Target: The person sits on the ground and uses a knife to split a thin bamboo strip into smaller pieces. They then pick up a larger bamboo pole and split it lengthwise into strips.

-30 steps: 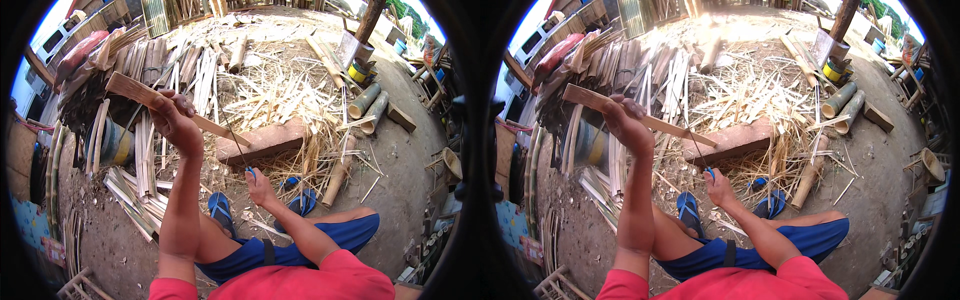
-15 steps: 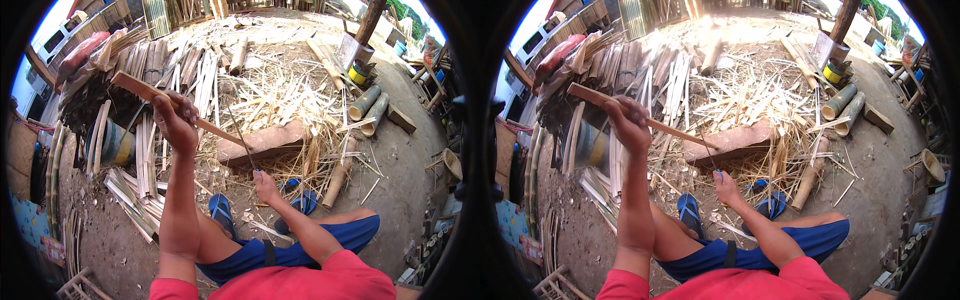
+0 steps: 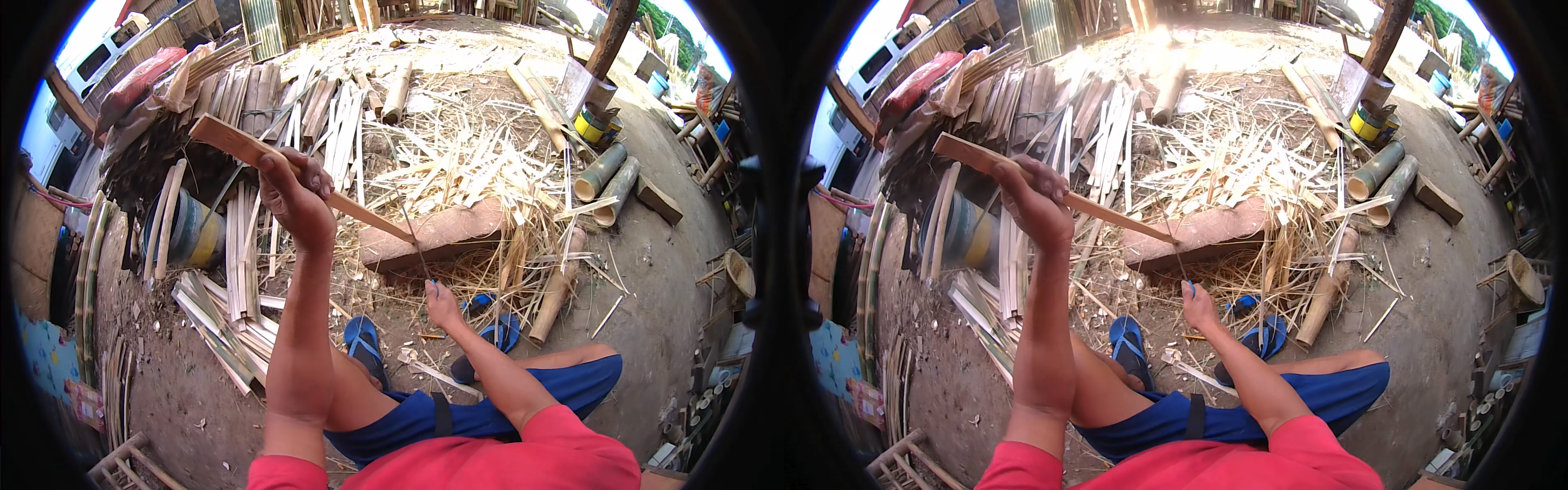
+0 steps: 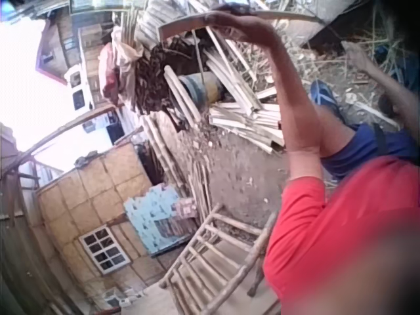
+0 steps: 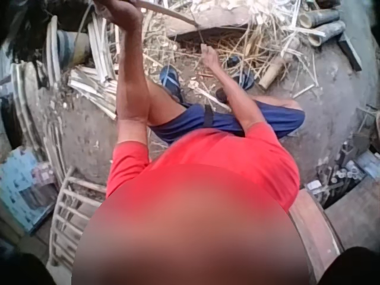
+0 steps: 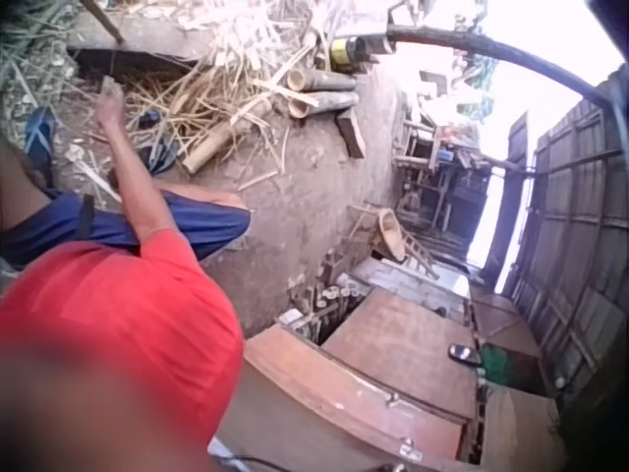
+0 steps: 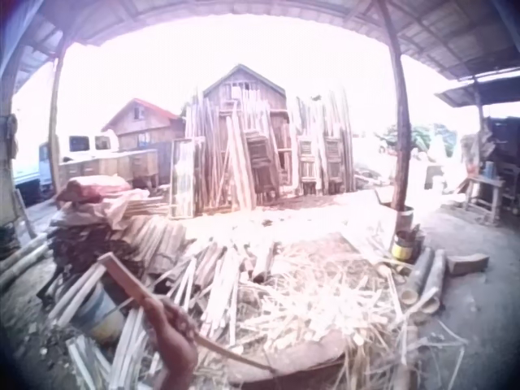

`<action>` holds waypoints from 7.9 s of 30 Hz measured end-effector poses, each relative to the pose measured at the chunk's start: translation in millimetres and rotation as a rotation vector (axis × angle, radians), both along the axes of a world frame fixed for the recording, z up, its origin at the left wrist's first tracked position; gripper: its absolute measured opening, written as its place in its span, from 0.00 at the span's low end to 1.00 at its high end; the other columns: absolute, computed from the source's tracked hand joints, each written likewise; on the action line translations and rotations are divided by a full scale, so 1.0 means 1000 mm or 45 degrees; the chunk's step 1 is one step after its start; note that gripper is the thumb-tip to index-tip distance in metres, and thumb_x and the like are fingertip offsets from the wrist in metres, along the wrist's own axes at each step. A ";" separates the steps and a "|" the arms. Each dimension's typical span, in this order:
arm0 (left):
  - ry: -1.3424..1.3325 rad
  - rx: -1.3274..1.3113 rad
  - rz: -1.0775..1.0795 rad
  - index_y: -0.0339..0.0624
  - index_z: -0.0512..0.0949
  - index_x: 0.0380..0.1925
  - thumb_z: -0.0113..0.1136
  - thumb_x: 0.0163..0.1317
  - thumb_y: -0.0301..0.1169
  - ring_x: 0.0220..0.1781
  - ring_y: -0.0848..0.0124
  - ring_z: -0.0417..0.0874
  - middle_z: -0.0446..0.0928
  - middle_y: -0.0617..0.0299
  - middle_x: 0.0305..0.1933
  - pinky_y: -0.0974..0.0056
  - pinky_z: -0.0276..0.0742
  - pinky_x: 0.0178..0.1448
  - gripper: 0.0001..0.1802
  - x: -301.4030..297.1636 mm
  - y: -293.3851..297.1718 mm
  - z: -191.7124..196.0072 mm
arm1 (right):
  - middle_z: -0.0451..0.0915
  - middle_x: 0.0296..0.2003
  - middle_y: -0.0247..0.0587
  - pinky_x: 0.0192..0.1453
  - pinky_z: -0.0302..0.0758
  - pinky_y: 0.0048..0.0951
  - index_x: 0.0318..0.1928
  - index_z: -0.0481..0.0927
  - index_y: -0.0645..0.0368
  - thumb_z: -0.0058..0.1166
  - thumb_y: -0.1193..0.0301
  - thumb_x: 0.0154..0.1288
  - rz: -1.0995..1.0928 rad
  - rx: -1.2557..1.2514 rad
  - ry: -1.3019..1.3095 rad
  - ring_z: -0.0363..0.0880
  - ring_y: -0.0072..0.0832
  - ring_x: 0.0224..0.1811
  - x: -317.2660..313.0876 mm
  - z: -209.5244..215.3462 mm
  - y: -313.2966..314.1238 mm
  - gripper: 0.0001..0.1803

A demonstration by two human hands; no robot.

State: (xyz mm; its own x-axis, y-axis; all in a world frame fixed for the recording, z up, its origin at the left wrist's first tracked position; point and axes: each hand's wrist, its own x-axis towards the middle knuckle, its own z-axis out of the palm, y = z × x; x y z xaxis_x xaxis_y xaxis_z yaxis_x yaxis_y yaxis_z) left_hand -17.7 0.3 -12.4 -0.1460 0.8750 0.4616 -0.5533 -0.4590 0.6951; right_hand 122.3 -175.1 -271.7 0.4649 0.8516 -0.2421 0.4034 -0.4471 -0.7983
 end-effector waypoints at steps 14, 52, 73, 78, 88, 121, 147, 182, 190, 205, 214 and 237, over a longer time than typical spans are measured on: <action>0.030 0.012 0.235 0.39 0.68 0.45 0.42 0.77 0.58 0.21 0.80 0.61 0.63 0.69 0.23 0.74 0.58 0.26 0.28 0.003 0.001 -0.005 | 0.76 0.25 0.60 0.35 0.70 0.52 0.37 0.73 0.61 0.43 0.50 0.78 -0.030 0.242 0.024 0.77 0.64 0.32 -0.045 0.059 0.012 0.25; 0.135 0.319 -0.416 0.45 0.71 0.38 0.51 0.75 0.52 0.31 0.77 0.70 0.67 0.69 0.26 0.68 0.68 0.40 0.21 0.006 0.013 -0.008 | 0.68 0.19 0.36 0.27 0.67 0.31 0.35 0.71 0.59 0.42 0.46 0.79 0.134 0.438 -0.012 0.70 0.24 0.21 -0.022 0.034 -0.008 0.27; 0.149 0.178 0.060 0.43 0.71 0.43 0.57 0.74 0.48 0.26 0.77 0.74 0.70 0.68 0.24 0.69 0.73 0.36 0.19 0.038 0.022 -0.027 | 0.76 0.20 0.50 0.29 0.73 0.44 0.30 0.75 0.65 0.36 0.42 0.77 -0.152 -0.368 0.303 0.76 0.41 0.19 0.020 -0.023 0.018 0.36; 0.226 -0.008 -0.170 0.42 0.72 0.46 0.52 0.74 0.54 0.24 0.80 0.69 0.66 0.71 0.20 0.71 0.68 0.33 0.24 0.046 0.043 -0.057 | 0.75 0.24 0.53 0.36 0.72 0.43 0.35 0.74 0.64 0.42 0.50 0.79 0.114 0.223 0.246 0.76 0.48 0.28 0.006 -0.025 0.006 0.27; 1.251 -0.402 -0.403 0.39 0.78 0.51 0.58 0.72 0.51 0.50 0.64 0.82 0.84 0.55 0.42 0.56 0.74 0.57 0.24 0.041 0.062 -0.175 | 0.70 0.19 0.39 0.23 0.71 0.37 0.32 0.70 0.59 0.41 0.40 0.76 -0.165 -0.265 0.785 0.70 0.32 0.16 0.046 -0.099 -0.006 0.32; 1.681 -0.817 -0.014 0.37 0.77 0.58 0.56 0.67 0.45 0.46 0.52 0.87 0.85 0.43 0.42 0.53 0.79 0.54 0.27 -0.136 0.141 -0.387 | 0.70 0.17 0.39 0.25 0.70 0.37 0.34 0.70 0.60 0.42 0.45 0.78 0.128 -0.251 0.382 0.73 0.32 0.17 -0.009 -0.129 0.031 0.28; 2.395 -0.942 -0.080 0.34 0.73 0.51 0.53 0.63 0.46 0.52 0.40 0.83 0.82 0.35 0.46 0.44 0.76 0.59 0.26 -0.222 0.061 -0.340 | 0.79 0.35 0.62 0.46 0.73 0.50 0.37 0.73 0.64 0.47 0.51 0.76 0.124 -0.226 0.018 0.79 0.59 0.42 -0.028 -0.120 0.032 0.24; 0.449 0.308 0.301 0.39 0.67 0.43 0.50 0.73 0.35 0.30 0.77 0.65 0.66 0.64 0.33 0.68 0.64 0.35 0.10 0.019 -0.040 0.059 | 0.81 0.33 0.63 0.43 0.74 0.55 0.61 0.67 0.56 0.47 0.63 0.73 0.081 0.021 0.096 0.81 0.62 0.39 0.034 0.067 -0.073 0.20; 0.540 0.461 0.465 0.38 0.65 0.38 0.51 0.72 0.35 0.32 0.69 0.66 0.65 0.59 0.33 0.59 0.67 0.40 0.12 0.032 -0.036 0.048 | 0.79 0.27 0.51 0.33 0.77 0.44 0.58 0.65 0.62 0.49 0.73 0.73 0.270 0.806 -0.113 0.84 0.43 0.28 -0.005 0.225 -0.029 0.16; 0.622 0.582 0.655 0.39 0.64 0.36 0.53 0.70 0.33 0.31 0.70 0.67 0.65 0.60 0.30 0.61 0.67 0.37 0.11 0.042 -0.043 0.050 | 0.80 0.30 0.65 0.39 0.73 0.59 0.51 0.63 0.63 0.50 0.69 0.72 0.390 0.174 -0.188 0.79 0.66 0.35 -0.001 0.223 -0.004 0.15; 0.567 0.452 0.485 0.39 0.65 0.36 0.54 0.67 0.30 0.30 0.70 0.66 0.65 0.60 0.30 0.61 0.67 0.36 0.09 0.044 -0.038 0.055 | 0.82 0.31 0.65 0.42 0.76 0.60 0.49 0.64 0.65 0.49 0.65 0.72 0.437 -0.043 -0.382 0.82 0.65 0.37 0.006 0.200 0.003 0.16; 0.401 0.360 0.487 0.43 0.64 0.36 0.54 0.76 0.43 0.23 0.81 0.62 0.61 0.70 0.25 0.71 0.58 0.27 0.17 0.047 0.007 -0.013 | 0.82 0.31 0.66 0.44 0.76 0.59 0.52 0.66 0.60 0.51 0.61 0.73 0.321 -0.325 -0.313 0.81 0.66 0.41 0.016 0.061 0.045 0.18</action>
